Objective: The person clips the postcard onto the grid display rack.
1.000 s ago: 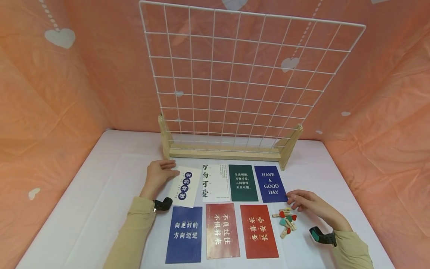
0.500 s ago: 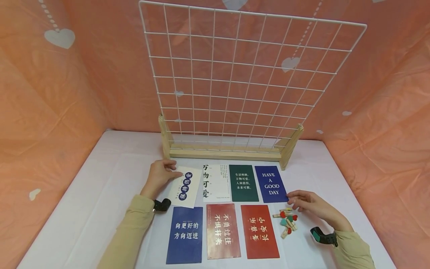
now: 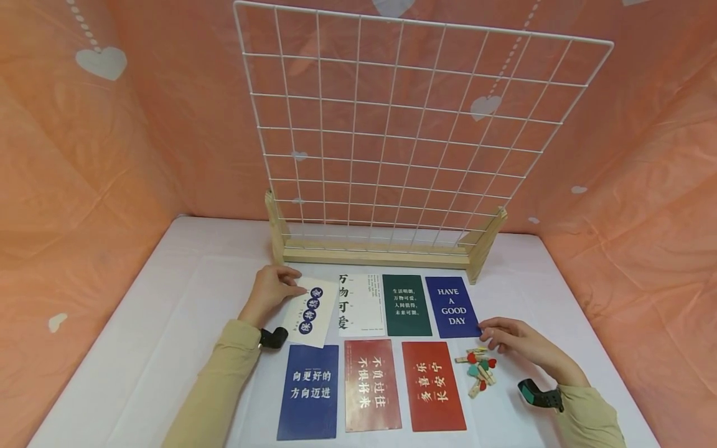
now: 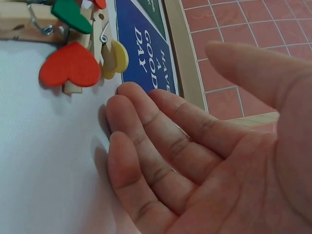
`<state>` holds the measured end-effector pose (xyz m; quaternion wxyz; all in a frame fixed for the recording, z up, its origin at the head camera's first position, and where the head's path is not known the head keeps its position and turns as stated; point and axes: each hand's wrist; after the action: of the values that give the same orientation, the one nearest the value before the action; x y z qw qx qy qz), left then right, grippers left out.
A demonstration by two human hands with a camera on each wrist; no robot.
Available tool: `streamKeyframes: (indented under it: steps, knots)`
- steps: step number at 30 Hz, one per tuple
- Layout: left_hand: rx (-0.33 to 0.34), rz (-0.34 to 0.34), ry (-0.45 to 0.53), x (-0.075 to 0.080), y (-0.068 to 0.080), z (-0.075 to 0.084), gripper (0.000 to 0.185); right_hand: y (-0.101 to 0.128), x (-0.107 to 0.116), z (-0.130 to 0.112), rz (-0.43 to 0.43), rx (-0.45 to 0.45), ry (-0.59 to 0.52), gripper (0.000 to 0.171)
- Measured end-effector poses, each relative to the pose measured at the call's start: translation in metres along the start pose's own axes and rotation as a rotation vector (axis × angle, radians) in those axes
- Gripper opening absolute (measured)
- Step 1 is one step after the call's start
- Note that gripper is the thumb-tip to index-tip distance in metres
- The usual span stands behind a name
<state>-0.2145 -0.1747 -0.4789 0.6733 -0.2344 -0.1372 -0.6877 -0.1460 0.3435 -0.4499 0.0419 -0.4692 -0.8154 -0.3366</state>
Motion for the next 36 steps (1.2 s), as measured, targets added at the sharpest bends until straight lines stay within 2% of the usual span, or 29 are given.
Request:
streamKeyframes:
  steps: [6, 10, 19, 25, 29, 32, 36]
  knots:
    - [0.071, -0.021, 0.076, -0.0002, -0.004, 0.0007, 0.036, -0.0004, 0.0003, -0.0005, -0.003, -0.011, -0.01, 0.046]
    - [0.08, -0.006, 0.089, -0.0012, -0.0063, 0.0004, 0.033, -0.0009, 0.0006, 0.0002, -0.003, -0.009, -0.001, 0.046]
    - [0.001, 0.027, 0.089, -0.0041, -0.0049, 0.0025, 0.033, -0.0019, 0.0008, 0.0025, -0.003, -0.001, 0.013, 0.045]
    - [-0.082, -0.019, 0.085, -0.0054, -0.0032, 0.0037, 0.033, -0.0027, 0.0002, 0.003, 0.009, 0.001, 0.034, 0.045]
    - [-0.094, -0.05, 0.171, -0.0029, -0.0037, 0.0025, 0.032, -0.0028, 0.0, 0.0026, 0.009, -0.007, 0.035, 0.046]
    - [-0.072, -0.07, 0.263, -0.0002, -0.0037, 0.0011, 0.035, -0.0028, 0.0003, 0.0024, 0.01, -0.008, 0.035, 0.046]
    - [-0.032, -0.087, 0.338, 0.0029, -0.0046, -0.0011, 0.042, -0.0028, 0.0008, 0.0018, 0.01, -0.003, 0.035, 0.046]
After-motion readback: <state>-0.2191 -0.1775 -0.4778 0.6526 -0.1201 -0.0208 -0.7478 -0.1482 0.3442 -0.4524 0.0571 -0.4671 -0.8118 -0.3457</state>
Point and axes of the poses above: each hand's wrist, its own y-axis away from the middle knuckle, its own x-axis out of the back of the hand, z = x × y, and after that the axes turned 10 degrees about -x, right-handed
